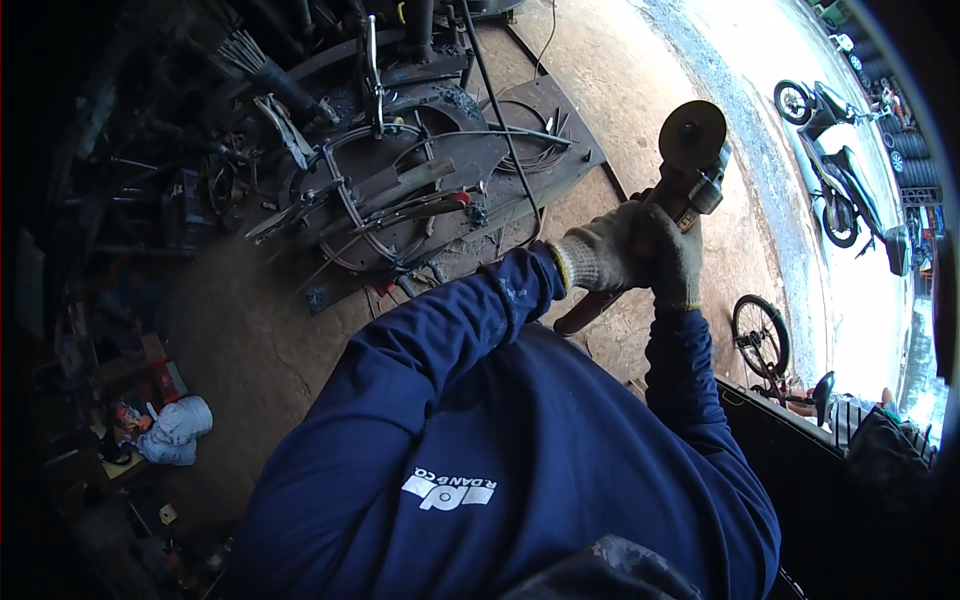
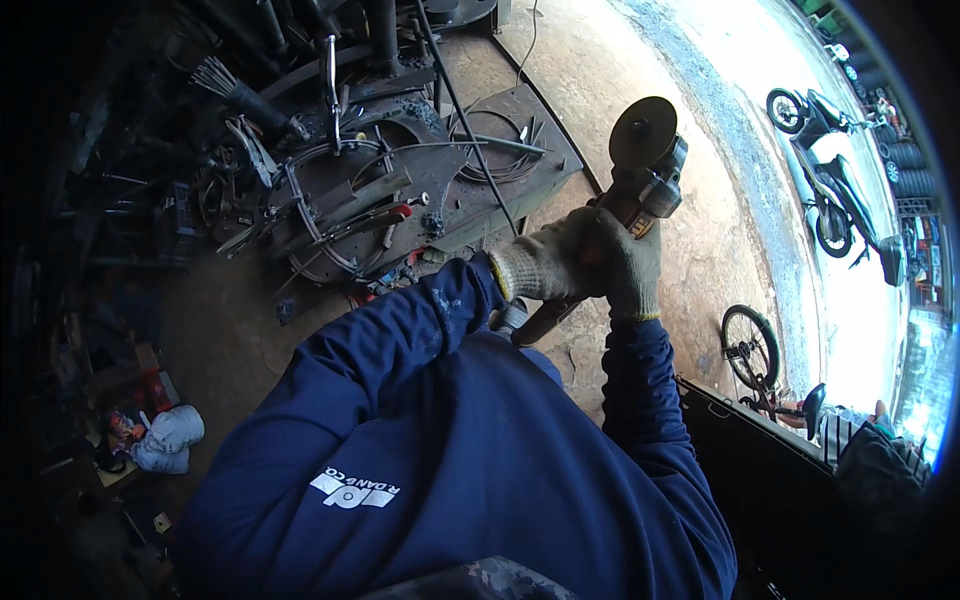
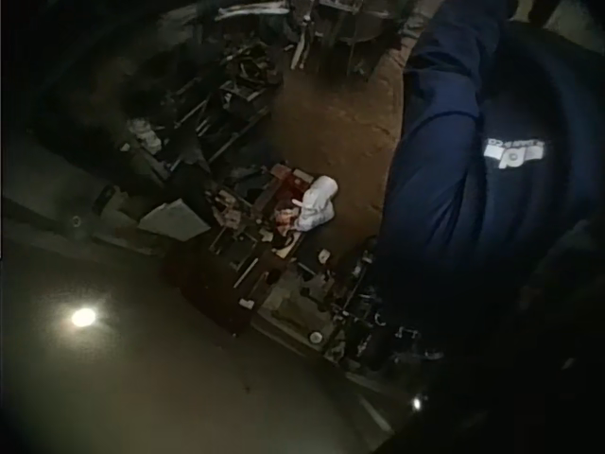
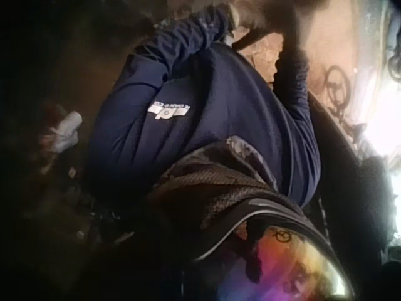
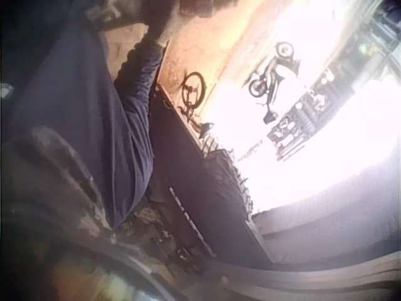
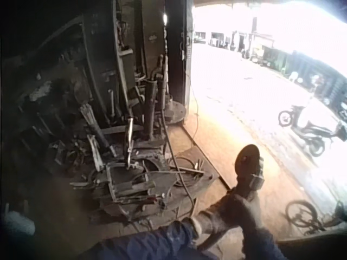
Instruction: The person welds components onto a curved metal plate, secures a rod with clamps, and grinds the metal surface using an angle grinder.
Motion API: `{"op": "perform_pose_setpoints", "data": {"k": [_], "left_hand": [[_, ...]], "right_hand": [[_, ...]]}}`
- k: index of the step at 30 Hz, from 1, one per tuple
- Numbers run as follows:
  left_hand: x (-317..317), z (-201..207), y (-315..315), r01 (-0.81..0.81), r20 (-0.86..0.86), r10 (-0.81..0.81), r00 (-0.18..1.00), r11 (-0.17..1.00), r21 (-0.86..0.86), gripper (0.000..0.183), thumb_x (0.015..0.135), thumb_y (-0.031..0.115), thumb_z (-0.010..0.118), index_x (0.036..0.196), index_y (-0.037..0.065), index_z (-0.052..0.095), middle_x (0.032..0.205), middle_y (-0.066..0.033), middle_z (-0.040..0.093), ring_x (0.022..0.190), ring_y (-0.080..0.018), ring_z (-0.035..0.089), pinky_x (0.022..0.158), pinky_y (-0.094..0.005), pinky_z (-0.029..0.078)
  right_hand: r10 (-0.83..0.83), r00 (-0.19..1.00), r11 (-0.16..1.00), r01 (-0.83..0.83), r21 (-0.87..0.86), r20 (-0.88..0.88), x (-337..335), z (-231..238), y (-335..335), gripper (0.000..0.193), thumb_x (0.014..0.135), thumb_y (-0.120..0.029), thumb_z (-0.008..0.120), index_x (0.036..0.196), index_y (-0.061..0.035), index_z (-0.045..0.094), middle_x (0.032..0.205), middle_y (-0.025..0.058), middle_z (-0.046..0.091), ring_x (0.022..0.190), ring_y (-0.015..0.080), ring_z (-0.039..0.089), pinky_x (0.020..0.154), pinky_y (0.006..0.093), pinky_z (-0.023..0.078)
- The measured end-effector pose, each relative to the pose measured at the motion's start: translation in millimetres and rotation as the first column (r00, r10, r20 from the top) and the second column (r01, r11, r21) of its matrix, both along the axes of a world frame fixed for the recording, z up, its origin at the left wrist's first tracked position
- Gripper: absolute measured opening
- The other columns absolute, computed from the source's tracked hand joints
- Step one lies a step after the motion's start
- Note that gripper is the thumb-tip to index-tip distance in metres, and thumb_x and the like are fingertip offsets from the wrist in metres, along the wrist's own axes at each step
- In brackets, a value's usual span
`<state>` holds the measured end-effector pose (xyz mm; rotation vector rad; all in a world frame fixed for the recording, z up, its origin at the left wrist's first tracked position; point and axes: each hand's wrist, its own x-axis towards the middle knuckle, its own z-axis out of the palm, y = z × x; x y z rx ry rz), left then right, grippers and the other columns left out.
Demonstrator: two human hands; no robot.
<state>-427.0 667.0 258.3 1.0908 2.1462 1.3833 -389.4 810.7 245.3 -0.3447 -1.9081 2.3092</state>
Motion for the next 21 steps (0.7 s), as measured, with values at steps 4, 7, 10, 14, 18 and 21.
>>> {"op": "perform_pose_setpoints", "data": {"k": [4,7,10,14,18,21], "left_hand": [[5.5,-18.1,-12.8,-0.109,-0.111,0.128,0.986,0.981,0.163,0.053,0.077,0.032,0.079,0.119,0.004,0.065,0.111,-0.0209,0.069,0.107,-0.0351,0.067,0.097,-0.0431,0.053],[15.8,48.0,-56.5,-0.099,-0.027,0.096,0.995,0.906,-0.413,0.047,0.082,0.038,0.073,0.111,0.003,0.069,0.109,-0.0228,0.07,0.105,-0.0361,0.068,0.095,-0.0454,0.054],[7.9,99.8,-115.3,-0.014,-0.255,-0.157,0.954,0.827,-0.563,0.034,0.094,0.031,0.065,0.1,-0.001,0.069,0.09,-0.0167,0.072,0.083,-0.0244,0.073,0.069,-0.0357,0.06],[-63.7,103.5,-217.6,-0.432,-0.563,0.075,0.823,0.726,-0.534,0.027,0.096,0.033,0.064,0.101,0.008,0.072,0.1,-0.0097,0.072,0.089,-0.023,0.072,0.076,-0.0353,0.06],[-110.0,73.7,-227.0,-0.404,-0.479,-0.139,0.867,0.369,-0.837,0.031,0.097,0.038,0.058,0.118,0.019,0.072,0.115,-0.0074,0.07,0.111,-0.0265,0.065,0.097,-0.0453,0.051],[-127.0,30.9,-210.3,-0.398,-0.479,-0.239,0.844,0.319,-0.86,0.033,0.097,0.04,0.057,0.118,0.02,0.072,0.125,-0.0057,0.065,0.123,-0.0262,0.057,0.103,-0.0477,0.044]], "right_hand": [[0.007,0.999,0.998,-0.004,0.069,-0.037,-2.9,7.1,-23.0,0.039,0.085,-0.012,0.075,0.119,-0.0004,0.059,0.104,0.0101,0.07,0.088,0.0213,0.07,0.078,0.0336,0.059],[0.045,0.997,0.999,-0.047,-0.028,-0.068,-5.0,10.8,-22.6,0.039,0.085,-0.011,0.075,0.118,0.0005,0.058,0.101,0.0116,0.07,0.086,0.0233,0.07,0.077,0.0357,0.059],[0.01,0.998,0.999,-0.012,-0.036,-0.066,-6.5,15.7,-7.5,0.039,0.085,-0.011,0.074,0.118,0.0014,0.058,0.098,0.0133,0.069,0.084,0.0249,0.07,0.075,0.0376,0.06],[-0.054,0.996,0.997,0.057,0.052,-0.074,-13.4,9.7,2.4,0.037,0.084,-0.008,0.073,0.116,0.0016,0.057,0.096,0.0136,0.069,0.08,0.0255,0.071,0.073,0.0381,0.06],[-0.021,1.0,0.995,0.02,0.102,0.006,-23.0,-18.3,12.4,0.04,0.082,-0.008,0.076,0.116,0.0006,0.057,0.096,0.0123,0.069,0.08,0.0252,0.071,0.072,0.0379,0.061],[-0.009,0.998,0.997,0.004,0.077,0.058,-25.4,-37.2,7.4,0.042,0.079,-0.006,0.077,0.116,0.001,0.057,0.096,0.0112,0.069,0.081,0.0244,0.071,0.073,0.0381,0.06]]}}
